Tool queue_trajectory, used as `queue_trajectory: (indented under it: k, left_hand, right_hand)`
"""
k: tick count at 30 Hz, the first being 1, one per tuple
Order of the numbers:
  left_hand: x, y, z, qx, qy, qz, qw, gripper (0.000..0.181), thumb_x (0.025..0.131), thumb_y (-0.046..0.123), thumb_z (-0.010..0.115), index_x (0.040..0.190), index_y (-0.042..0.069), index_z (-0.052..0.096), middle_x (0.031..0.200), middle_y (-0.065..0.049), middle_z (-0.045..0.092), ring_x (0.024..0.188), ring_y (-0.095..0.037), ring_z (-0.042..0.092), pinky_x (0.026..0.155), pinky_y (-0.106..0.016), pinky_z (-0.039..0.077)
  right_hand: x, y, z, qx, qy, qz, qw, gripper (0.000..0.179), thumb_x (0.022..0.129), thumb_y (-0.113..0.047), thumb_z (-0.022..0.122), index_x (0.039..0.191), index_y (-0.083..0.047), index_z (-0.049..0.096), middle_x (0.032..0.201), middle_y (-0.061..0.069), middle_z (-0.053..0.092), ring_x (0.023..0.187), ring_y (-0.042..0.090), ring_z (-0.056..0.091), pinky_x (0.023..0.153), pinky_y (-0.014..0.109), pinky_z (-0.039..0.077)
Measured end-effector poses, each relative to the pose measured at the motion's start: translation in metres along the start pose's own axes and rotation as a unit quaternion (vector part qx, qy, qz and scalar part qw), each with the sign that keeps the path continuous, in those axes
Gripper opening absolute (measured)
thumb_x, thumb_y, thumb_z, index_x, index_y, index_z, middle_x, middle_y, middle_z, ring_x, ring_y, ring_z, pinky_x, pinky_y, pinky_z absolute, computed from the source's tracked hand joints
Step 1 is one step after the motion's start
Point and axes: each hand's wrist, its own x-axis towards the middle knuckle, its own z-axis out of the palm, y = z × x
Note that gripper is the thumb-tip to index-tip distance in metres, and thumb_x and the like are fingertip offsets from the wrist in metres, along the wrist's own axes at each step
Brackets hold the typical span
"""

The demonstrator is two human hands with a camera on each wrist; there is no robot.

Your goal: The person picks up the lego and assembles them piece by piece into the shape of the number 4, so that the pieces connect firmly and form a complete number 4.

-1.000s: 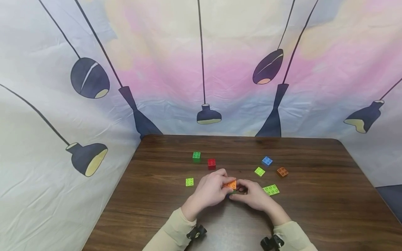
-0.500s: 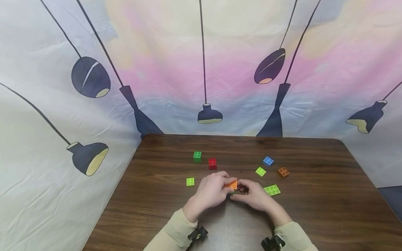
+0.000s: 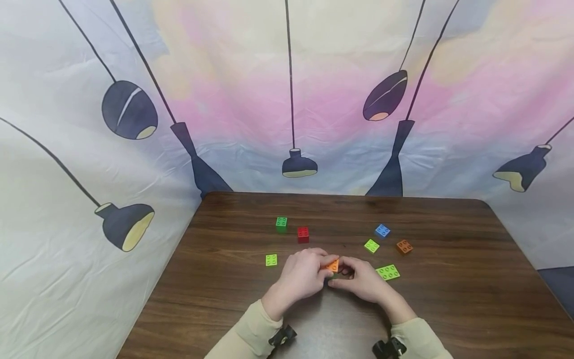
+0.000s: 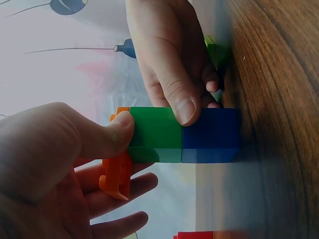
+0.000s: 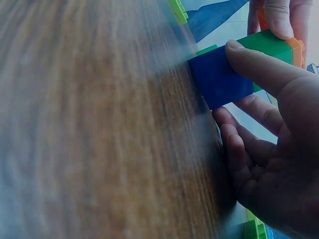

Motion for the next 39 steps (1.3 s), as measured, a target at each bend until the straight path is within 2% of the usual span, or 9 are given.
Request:
queue_trajectory:
  k: [10, 19, 30, 39]
  left_hand:
    - [-0.0001, 0.0003, -0.0017, 0.017, -0.002, 0.003, 0.9998, 0.039, 0.095, 0.031, 0.083, 0.133, 0.030, 0.078, 0.120, 0.006, 0.077, 0.100, -0.015, 0.075, 0.066, -0.033, 0.057]
    - [0.0000, 0.0006, -0.0027, 0.015, -0.006, 0.001, 0.9999, 0.040, 0.095, 0.033, 0.083, 0.134, 0.031, 0.077, 0.119, 0.006, 0.077, 0.099, -0.014, 0.075, 0.065, -0.031, 0.056]
    - [-0.0008, -0.0031, -0.0041, -0.020, -0.004, -0.002, 0.9998, 0.041, 0.093, 0.032, 0.086, 0.133, 0.030, 0.078, 0.117, 0.008, 0.078, 0.097, -0.012, 0.074, 0.064, -0.028, 0.052]
    - [0.0000, -0.0041, -0.0029, -0.030, 0.003, 0.000, 0.9995, 0.040, 0.092, 0.032, 0.086, 0.132, 0.030, 0.079, 0.116, 0.009, 0.078, 0.096, -0.009, 0.073, 0.064, -0.026, 0.051]
  right_hand:
    - [0.0002, 0.0015, 0.0002, 0.002, 0.000, -0.003, 1.0000, 0.036, 0.089, -0.043, 0.088, 0.113, -0.021, 0.072, 0.103, -0.004, 0.067, 0.097, 0.017, 0.060, 0.081, 0.031, 0.051]
    - [-0.0005, 0.0017, -0.0001, 0.005, -0.002, -0.003, 1.0000, 0.036, 0.089, -0.043, 0.088, 0.112, -0.021, 0.072, 0.103, -0.003, 0.067, 0.095, 0.017, 0.060, 0.080, 0.031, 0.050]
    - [-0.0003, -0.0002, 0.0001, -0.003, -0.008, -0.005, 1.0000, 0.038, 0.089, -0.043, 0.088, 0.113, -0.019, 0.072, 0.101, -0.002, 0.066, 0.092, 0.017, 0.058, 0.078, 0.031, 0.050]
    - [0.0001, -0.0003, -0.0011, -0.009, -0.011, -0.014, 0.9998, 0.041, 0.089, -0.041, 0.089, 0.117, -0.018, 0.071, 0.103, -0.004, 0.066, 0.095, 0.017, 0.059, 0.080, 0.032, 0.051]
